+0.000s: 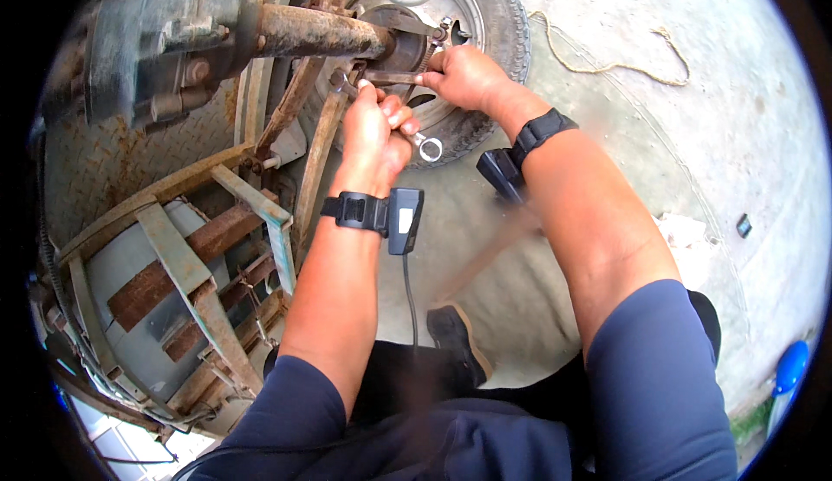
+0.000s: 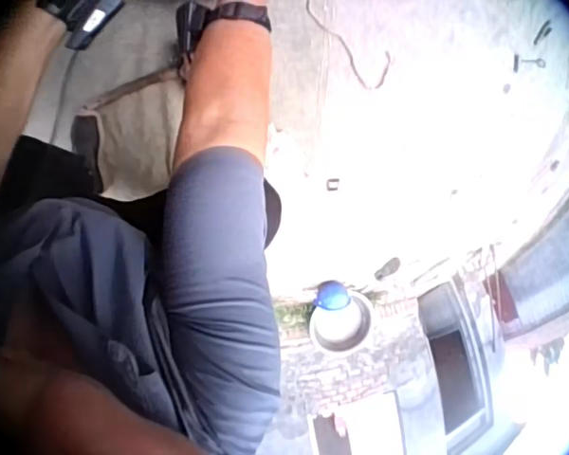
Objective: The person wipes a wrench with a cloth, then uses two wrenches to loosen and tighten bolts on the rear axle and wheel hub of a three-wheeled vehicle. The person repositions the wrenches multiple times to access different bolts.
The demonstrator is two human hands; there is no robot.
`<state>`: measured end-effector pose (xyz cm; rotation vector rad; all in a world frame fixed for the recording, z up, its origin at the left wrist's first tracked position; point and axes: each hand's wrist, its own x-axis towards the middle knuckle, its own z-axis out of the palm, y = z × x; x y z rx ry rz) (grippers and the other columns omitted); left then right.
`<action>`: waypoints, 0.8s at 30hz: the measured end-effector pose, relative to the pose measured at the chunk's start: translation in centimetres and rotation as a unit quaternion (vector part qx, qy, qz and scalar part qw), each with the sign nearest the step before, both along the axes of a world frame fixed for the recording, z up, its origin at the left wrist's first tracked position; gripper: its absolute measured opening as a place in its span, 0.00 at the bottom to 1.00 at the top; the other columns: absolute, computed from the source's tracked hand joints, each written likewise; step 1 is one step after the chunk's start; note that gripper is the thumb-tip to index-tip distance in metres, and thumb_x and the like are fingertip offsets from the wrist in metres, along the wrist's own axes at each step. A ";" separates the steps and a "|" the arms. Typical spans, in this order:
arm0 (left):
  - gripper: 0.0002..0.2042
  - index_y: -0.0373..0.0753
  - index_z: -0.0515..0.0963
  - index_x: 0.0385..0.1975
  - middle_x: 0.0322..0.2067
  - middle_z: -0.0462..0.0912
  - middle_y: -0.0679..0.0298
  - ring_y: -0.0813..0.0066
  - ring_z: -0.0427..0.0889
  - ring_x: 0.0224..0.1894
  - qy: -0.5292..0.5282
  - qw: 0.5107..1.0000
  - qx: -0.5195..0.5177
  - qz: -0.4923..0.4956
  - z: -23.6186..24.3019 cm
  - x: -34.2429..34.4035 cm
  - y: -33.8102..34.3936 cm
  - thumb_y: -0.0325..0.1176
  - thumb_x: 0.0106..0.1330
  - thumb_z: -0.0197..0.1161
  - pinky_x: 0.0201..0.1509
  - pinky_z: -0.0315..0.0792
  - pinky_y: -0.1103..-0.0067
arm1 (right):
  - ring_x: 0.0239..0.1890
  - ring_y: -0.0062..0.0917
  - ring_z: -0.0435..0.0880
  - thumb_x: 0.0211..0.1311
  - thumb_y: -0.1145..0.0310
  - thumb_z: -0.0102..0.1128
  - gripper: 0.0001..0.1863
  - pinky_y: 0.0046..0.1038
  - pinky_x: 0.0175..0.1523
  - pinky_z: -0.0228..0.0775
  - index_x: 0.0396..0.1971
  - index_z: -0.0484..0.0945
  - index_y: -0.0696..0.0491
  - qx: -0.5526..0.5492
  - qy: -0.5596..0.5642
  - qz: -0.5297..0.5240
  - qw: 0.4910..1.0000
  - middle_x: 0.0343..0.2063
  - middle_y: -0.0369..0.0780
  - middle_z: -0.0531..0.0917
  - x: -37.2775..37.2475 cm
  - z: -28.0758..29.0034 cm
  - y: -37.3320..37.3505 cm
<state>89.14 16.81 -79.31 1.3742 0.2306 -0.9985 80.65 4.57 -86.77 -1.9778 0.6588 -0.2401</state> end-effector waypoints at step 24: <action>0.16 0.44 0.62 0.32 0.15 0.58 0.72 0.80 0.55 0.15 -0.037 0.996 0.035 -0.070 -1.1 0.9 1.9 0.48 0.78 0.39 0.22 0.56 0.77 | 0.31 0.47 0.82 0.61 0.54 0.60 0.18 0.40 0.40 0.75 0.32 0.83 0.56 0.094 -0.010 -0.111 0.989 0.25 0.51 0.83 -0.7 -0.3 5.6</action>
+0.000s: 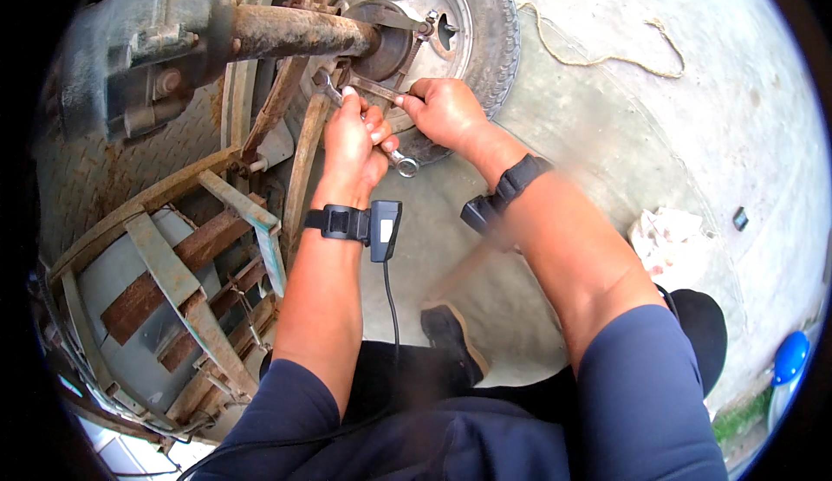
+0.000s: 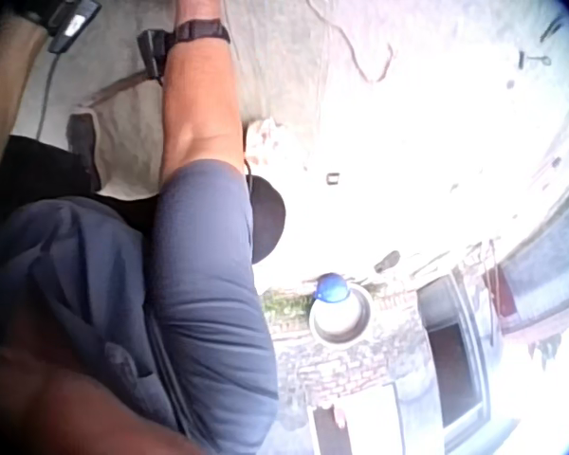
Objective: The person wipes a wrench with a cloth, then uses two wrenches to loosen and tighten bolts on the rear axle and wheel hub of a three-wheeled vehicle. The person repositions the wrenches multiple times to access different bolts.
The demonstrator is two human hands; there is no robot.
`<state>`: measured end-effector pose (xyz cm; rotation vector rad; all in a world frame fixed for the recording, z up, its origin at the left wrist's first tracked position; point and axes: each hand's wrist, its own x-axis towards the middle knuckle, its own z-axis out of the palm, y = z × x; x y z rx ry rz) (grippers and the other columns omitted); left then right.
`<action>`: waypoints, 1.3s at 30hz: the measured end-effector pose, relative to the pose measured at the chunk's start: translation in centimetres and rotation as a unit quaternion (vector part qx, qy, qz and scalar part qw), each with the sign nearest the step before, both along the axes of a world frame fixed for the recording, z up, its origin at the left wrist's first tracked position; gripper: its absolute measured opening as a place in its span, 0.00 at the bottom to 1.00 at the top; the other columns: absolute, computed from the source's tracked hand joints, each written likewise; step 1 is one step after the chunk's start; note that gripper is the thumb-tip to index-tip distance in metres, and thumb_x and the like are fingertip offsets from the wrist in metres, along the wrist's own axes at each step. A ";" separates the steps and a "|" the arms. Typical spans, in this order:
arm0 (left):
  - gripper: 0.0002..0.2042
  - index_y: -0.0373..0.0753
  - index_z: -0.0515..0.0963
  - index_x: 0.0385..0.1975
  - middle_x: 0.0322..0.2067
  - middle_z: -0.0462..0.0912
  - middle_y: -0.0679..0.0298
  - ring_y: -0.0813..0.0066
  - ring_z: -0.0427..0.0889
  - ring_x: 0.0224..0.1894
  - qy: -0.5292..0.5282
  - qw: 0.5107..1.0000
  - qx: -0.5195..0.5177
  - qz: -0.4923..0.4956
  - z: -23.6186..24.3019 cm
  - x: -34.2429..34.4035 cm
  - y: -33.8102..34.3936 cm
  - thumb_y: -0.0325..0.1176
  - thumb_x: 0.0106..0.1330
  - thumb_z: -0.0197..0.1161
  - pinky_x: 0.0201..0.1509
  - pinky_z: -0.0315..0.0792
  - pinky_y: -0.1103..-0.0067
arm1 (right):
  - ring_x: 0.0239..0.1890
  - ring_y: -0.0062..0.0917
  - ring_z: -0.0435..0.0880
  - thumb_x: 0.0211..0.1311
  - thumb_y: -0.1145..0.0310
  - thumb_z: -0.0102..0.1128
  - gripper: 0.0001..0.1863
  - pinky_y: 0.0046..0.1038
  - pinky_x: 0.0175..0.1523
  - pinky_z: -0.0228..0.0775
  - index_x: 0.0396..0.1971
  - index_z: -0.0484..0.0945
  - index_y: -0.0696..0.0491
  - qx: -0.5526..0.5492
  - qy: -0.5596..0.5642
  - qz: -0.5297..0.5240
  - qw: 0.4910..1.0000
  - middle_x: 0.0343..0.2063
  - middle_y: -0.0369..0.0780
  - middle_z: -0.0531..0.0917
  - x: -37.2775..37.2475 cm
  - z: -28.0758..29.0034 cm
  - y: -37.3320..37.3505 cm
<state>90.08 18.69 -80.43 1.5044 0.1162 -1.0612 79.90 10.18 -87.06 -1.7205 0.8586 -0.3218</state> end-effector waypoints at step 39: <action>0.15 0.46 0.67 0.31 0.15 0.60 0.72 0.80 0.59 0.16 0.063 0.998 0.028 -0.005 2.5 0.4 4.4 0.49 0.75 0.48 0.22 0.57 0.80 | 0.16 0.28 0.80 0.66 0.56 0.58 0.18 0.32 0.28 0.73 0.36 0.82 0.57 0.091 0.035 0.085 0.992 0.16 0.43 0.80 -0.8 2.1 -2.6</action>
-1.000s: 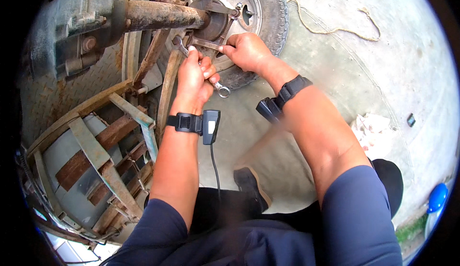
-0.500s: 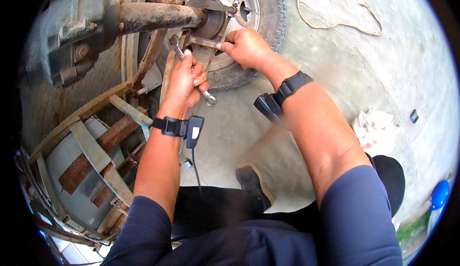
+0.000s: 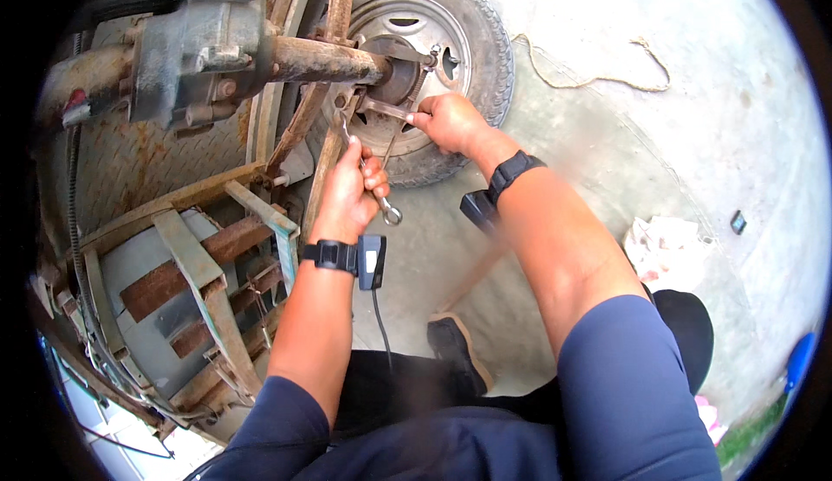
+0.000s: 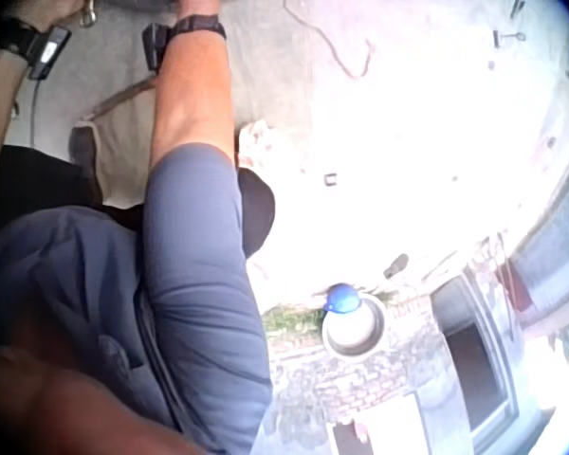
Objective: The person wipes a wrench with a cloth, then uses two wrenches to loosen and tighten bolts on the rear axle and wheel hub of a three-wheeled vehicle. The person repositions the wrenches multiple times to access different bolts.
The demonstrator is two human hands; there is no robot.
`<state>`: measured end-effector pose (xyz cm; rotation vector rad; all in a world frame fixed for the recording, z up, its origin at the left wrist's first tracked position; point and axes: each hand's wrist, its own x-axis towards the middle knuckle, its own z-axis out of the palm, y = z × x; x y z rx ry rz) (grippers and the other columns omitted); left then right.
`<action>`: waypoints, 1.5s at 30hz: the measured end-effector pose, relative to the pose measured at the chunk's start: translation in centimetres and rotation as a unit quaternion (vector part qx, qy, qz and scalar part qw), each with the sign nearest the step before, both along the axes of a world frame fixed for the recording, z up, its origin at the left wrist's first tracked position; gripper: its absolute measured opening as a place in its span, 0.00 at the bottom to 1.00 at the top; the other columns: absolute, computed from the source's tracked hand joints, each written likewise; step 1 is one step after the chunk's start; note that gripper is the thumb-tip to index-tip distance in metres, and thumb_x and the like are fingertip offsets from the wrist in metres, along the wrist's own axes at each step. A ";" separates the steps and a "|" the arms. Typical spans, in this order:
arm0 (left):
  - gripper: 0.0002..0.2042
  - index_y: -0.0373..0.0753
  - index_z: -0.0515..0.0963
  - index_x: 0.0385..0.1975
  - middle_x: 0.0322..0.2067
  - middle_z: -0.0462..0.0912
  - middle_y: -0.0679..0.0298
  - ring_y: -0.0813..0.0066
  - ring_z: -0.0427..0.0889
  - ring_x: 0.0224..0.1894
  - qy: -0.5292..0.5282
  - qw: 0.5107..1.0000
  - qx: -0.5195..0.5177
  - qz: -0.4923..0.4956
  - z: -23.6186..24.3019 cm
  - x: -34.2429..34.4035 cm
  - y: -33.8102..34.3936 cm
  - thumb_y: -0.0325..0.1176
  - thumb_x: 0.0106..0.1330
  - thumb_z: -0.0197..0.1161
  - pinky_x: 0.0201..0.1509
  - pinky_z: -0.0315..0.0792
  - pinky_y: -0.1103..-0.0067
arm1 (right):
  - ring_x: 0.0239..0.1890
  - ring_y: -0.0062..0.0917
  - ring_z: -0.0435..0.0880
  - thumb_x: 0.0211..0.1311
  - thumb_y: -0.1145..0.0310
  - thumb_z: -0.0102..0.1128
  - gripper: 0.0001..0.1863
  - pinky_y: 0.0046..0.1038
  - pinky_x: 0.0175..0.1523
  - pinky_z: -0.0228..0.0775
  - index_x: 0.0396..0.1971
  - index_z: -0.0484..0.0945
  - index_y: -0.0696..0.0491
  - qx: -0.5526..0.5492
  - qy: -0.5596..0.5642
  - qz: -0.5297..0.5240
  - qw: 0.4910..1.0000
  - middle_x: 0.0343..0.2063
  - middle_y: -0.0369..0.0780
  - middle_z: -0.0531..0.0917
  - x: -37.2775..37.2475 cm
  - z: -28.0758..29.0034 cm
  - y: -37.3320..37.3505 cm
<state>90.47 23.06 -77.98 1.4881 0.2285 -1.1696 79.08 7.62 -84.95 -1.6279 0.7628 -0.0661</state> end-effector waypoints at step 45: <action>0.08 0.35 0.69 0.40 0.39 0.77 0.57 0.64 0.79 0.40 -0.090 0.995 -0.044 0.021 6.1 -10.3 1.9 0.33 0.75 0.47 0.47 0.76 0.61 | 0.22 0.17 0.76 0.63 0.62 0.65 0.16 0.20 0.24 0.70 0.42 0.77 0.59 0.227 -0.126 0.092 0.961 0.24 0.35 0.79 -9.2 8.0 5.5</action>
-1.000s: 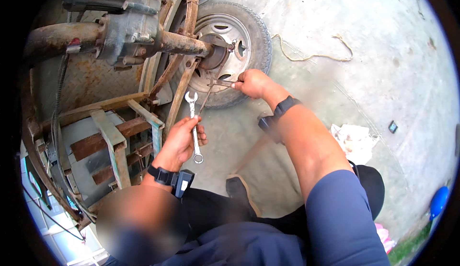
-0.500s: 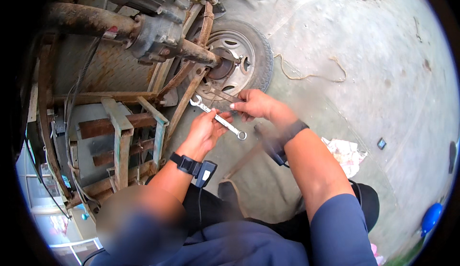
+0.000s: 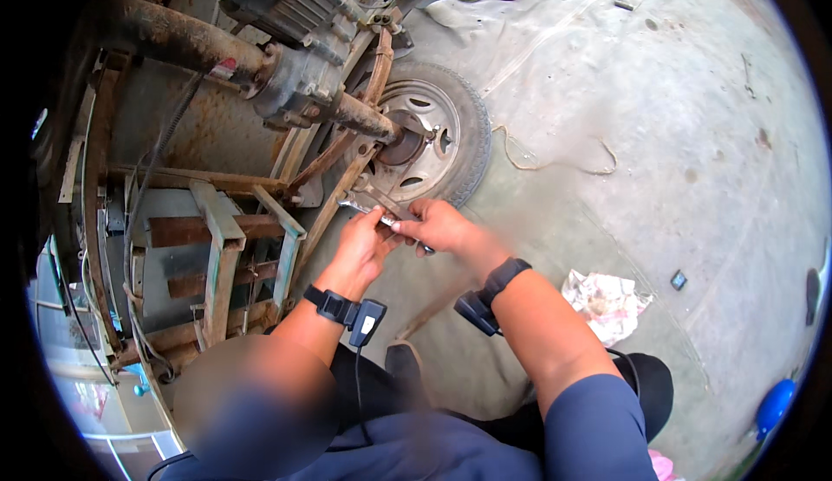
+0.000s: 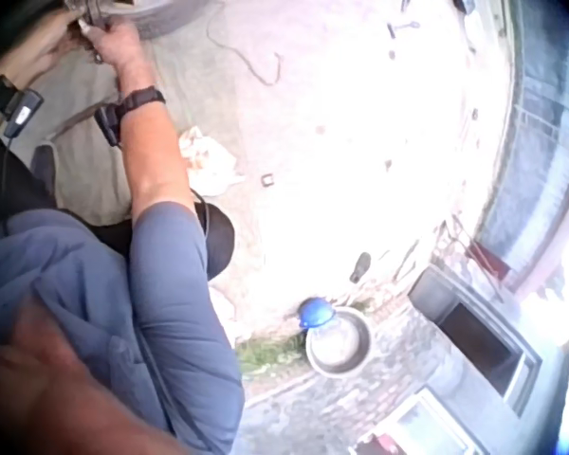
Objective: The person wipes a wrench with a cloth, then uses two wrenches to loosen and tighten bolts on the rear axle and wheel hub of a three-wheeled vehicle. The person repositions the wrenches multiple times to access different bolts.
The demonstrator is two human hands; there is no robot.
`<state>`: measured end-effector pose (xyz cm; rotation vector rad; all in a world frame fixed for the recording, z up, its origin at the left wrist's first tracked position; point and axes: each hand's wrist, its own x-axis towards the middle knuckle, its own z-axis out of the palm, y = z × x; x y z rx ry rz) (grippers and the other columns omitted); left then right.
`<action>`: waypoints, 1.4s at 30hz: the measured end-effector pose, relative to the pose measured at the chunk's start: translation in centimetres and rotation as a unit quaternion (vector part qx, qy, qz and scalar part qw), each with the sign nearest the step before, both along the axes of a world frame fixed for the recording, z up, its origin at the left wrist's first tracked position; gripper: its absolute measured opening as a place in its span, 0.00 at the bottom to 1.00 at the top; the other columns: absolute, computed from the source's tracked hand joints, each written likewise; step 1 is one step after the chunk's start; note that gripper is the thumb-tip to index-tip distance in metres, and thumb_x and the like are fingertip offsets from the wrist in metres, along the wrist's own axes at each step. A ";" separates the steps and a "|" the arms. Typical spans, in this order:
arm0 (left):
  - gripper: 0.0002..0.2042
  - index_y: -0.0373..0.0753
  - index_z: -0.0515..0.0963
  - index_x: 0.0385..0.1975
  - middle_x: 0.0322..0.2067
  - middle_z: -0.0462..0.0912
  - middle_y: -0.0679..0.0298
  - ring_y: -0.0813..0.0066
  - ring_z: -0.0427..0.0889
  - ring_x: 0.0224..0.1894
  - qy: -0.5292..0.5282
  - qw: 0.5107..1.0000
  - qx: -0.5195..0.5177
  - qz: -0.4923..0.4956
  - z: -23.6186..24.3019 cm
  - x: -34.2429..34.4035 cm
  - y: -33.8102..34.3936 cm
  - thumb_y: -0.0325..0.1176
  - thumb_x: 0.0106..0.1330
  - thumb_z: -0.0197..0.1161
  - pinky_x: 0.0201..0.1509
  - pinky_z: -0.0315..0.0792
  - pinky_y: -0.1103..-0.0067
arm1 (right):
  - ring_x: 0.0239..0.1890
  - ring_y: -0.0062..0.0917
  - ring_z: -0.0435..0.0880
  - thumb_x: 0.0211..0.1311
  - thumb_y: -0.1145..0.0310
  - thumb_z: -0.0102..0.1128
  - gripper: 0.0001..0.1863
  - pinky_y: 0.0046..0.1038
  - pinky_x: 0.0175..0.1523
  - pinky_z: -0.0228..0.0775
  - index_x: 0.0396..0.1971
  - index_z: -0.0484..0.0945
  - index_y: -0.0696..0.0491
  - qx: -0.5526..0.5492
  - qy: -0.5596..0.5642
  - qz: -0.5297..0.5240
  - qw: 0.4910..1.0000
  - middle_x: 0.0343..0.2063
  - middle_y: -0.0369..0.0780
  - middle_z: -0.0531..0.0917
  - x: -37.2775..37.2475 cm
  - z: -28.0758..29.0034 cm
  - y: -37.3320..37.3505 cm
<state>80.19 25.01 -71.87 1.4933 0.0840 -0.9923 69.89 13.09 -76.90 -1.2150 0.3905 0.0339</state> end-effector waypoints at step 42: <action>0.17 0.44 0.73 0.42 0.29 0.77 0.67 0.72 0.73 0.27 0.045 0.997 -0.045 -0.044 0.5 0.3 0.4 0.50 0.76 0.44 0.32 0.68 0.73 | 0.19 0.16 0.74 0.62 0.61 0.63 0.31 0.21 0.21 0.68 0.64 0.67 0.55 0.026 -0.033 -0.028 0.999 0.28 0.36 0.81 1.2 3.6 1.9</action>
